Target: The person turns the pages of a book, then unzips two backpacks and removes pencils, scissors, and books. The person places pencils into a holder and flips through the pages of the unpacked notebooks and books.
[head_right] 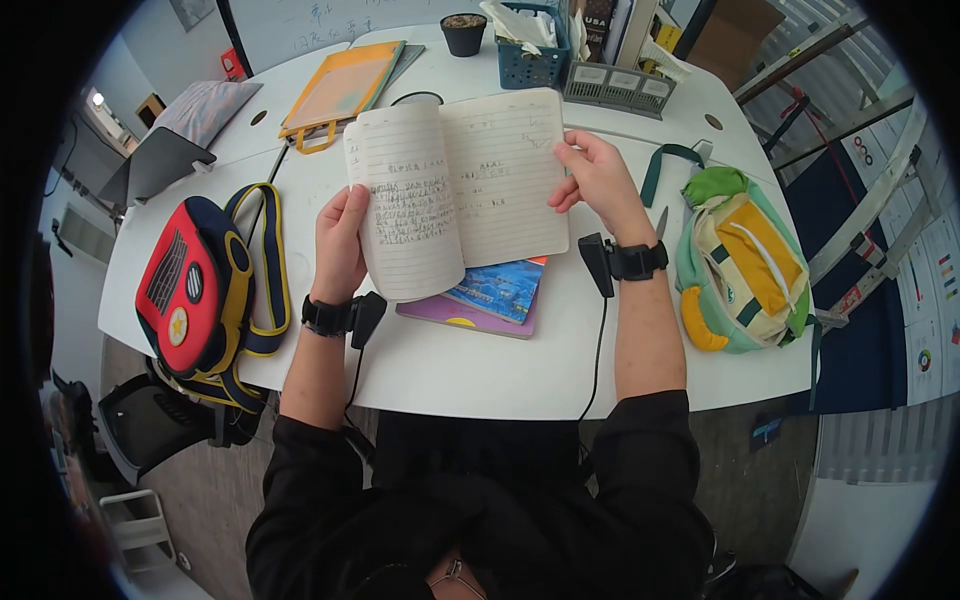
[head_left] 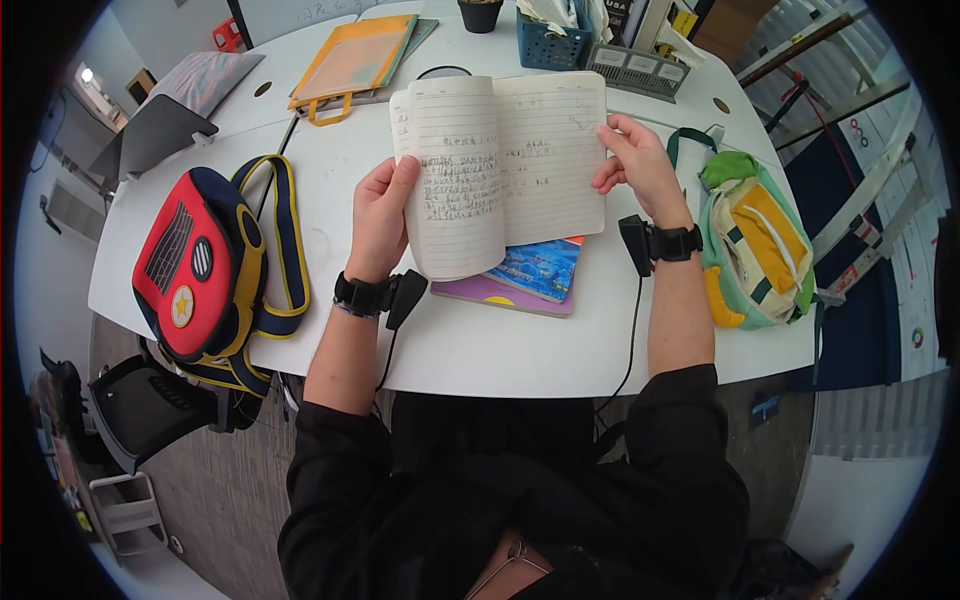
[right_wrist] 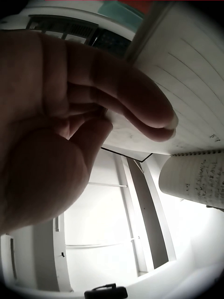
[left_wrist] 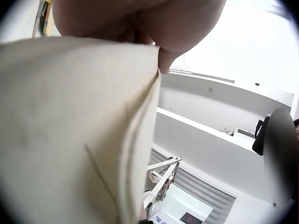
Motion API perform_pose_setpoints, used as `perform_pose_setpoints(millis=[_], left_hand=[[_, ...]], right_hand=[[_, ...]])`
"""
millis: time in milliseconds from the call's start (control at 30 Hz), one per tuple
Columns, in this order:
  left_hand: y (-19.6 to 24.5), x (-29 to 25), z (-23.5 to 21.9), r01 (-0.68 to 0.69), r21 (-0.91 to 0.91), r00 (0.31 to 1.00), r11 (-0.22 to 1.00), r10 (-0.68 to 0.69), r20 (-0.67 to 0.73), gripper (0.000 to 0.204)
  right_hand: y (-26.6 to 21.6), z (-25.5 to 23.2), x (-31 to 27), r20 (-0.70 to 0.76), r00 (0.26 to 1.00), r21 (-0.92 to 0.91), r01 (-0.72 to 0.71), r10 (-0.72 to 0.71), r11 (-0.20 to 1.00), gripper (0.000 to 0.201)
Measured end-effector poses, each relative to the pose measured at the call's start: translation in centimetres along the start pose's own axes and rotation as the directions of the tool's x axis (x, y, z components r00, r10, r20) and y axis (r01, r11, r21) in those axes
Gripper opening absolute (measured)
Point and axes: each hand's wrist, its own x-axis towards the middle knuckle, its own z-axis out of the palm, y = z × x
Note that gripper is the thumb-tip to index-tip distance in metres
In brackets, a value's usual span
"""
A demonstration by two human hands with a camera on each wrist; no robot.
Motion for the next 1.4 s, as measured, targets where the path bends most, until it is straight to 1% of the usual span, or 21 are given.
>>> perform_pose_setpoints(millis=[133, 200, 267, 300, 333, 400, 433, 500, 533, 600, 633, 700, 833, 900, 933, 1000, 1033, 1100, 1233, 1400], left_hand=[[-0.5, 0.2, -0.2, -0.023, -0.041, 0.999, 0.999, 0.024, 0.036, 0.023], [-0.2, 0.1, 0.1, -0.048, -0.019, 0.998, 0.999, 0.049, 0.033, 0.019], [-0.4, 0.2, -0.2, -0.067, 0.003, 0.997, 0.998, 0.067, 0.042, 0.021], [-0.5, 0.3, -0.3, -0.085, 0.024, 0.995, 0.996, 0.084, 0.052, 0.028], [-0.5, 0.2, -0.1, -0.085, 0.024, 0.995, 0.996, 0.083, 0.052, 0.028], [-0.3, -0.2, 0.9, -0.200, 0.110, 0.980, 0.974, 0.201, 0.002, 0.055], [-0.2, -0.2, 1.2, -0.199, 0.110, 0.980, 0.974, 0.200, 0.002, 0.055], [0.1, -0.1, 1.5, -0.316, 0.222, 0.947, 0.922, 0.319, 0.025, 0.078], [0.1, -0.2, 1.6, -0.316, 0.222, 0.948, 0.923, 0.319, 0.025, 0.078], [0.0, -0.4, 1.8, -0.342, 0.272, 0.932, 0.899, 0.362, -0.025, 0.082], [-0.1, -0.3, 1.6, -0.342, 0.272, 0.932, 0.900, 0.362, -0.025, 0.082], [-0.1, 0.1, 1.0, -0.311, 0.329, 0.949, 0.891, 0.313, 0.050, 0.077], [-0.3, 0.1, 0.9, -0.306, 0.292, 0.950, 0.906, 0.310, 0.034, 0.070], [-0.8, 0.3, 0.1, -0.268, 0.167, 0.961, 0.949, 0.275, -0.022, 0.054], [-0.7, 0.4, -0.2, -0.268, 0.168, 0.961, 0.949, 0.275, -0.021, 0.054], [-0.4, 0.4, -0.8, -0.157, 0.106, 0.987, 0.982, 0.159, -0.010, 0.038], [-0.2, 0.3, -1.0, -0.157, 0.105, 0.987, 0.982, 0.159, -0.010, 0.038], [0.1, 0.2, -1.1, -0.124, 0.066, 0.992, 0.990, 0.125, -0.012, 0.031], [0.2, 0.3, -1.2, -0.114, 0.084, 0.993, 0.990, 0.115, -0.010, 0.032], [0.1, 0.3, -1.1, -0.146, 0.167, 0.989, 0.975, 0.150, -0.006, 0.035]], right_hand=[[-0.1, 0.3, -0.1, 0.008, 1.000, -0.036, 0.009, -0.009, 0.999, 0.028], [-0.2, 0.4, -0.1, 0.000, 1.000, -0.061, 0.010, -0.010, 0.998, 0.026], [-0.3, 0.5, -0.2, -0.005, 1.000, -0.063, 0.013, -0.013, 0.998, 0.026], [-0.3, 0.5, -0.2, -0.010, 1.000, -0.065, 0.015, -0.016, 0.998, 0.026], [-0.3, 0.6, -0.2, -0.011, 1.000, -0.065, 0.015, -0.016, 0.998, 0.026], [-0.3, 0.7, -0.2, -0.008, 1.000, -0.065, 0.010, -0.010, 0.998, 0.026], [-0.3, 0.8, -0.2, -0.008, 1.000, -0.065, 0.009, -0.010, 0.998, 0.026], [-0.3, 0.9, -0.2, -0.010, 1.000, -0.054, 0.015, -0.015, 0.998, 0.026], [-0.3, 0.9, -0.2, -0.011, 1.000, -0.054, 0.014, -0.015, 0.998, 0.026], [-0.2, 0.8, -0.1, -0.010, 1.000, -0.055, 0.018, -0.019, 0.998, 0.027], [-0.2, 0.8, -0.1, -0.010, 1.000, -0.055, 0.018, -0.018, 0.998, 0.027], [-0.2, 0.8, -0.1, -0.015, 1.000, -0.061, 0.017, -0.017, 0.998, 0.027], [-0.2, 0.8, -0.1, -0.015, 1.000, -0.058, 0.012, -0.012, 0.998, 0.028], [-0.3, 0.8, -0.2, -0.020, 1.000, -0.059, 0.005, -0.006, 0.998, 0.027], [-0.2, 0.8, -0.1, -0.021, 1.000, -0.058, 0.006, -0.007, 0.998, 0.027], [-0.2, 0.7, -0.1, -0.018, 1.000, -0.056, 0.007, -0.008, 0.998, 0.027], [-0.2, 0.7, -0.1, -0.017, 1.000, -0.056, 0.008, -0.009, 0.998, 0.027], [-0.2, 0.8, -0.1, -0.020, 1.000, -0.062, 0.010, -0.011, 0.998, 0.027], [-0.1, 0.7, 0.0, -0.016, 1.000, -0.056, 0.022, -0.023, 0.998, 0.026], [-0.1, 0.7, 0.0, -0.019, 0.999, -0.065, 0.025, -0.026, 0.998, 0.025]])
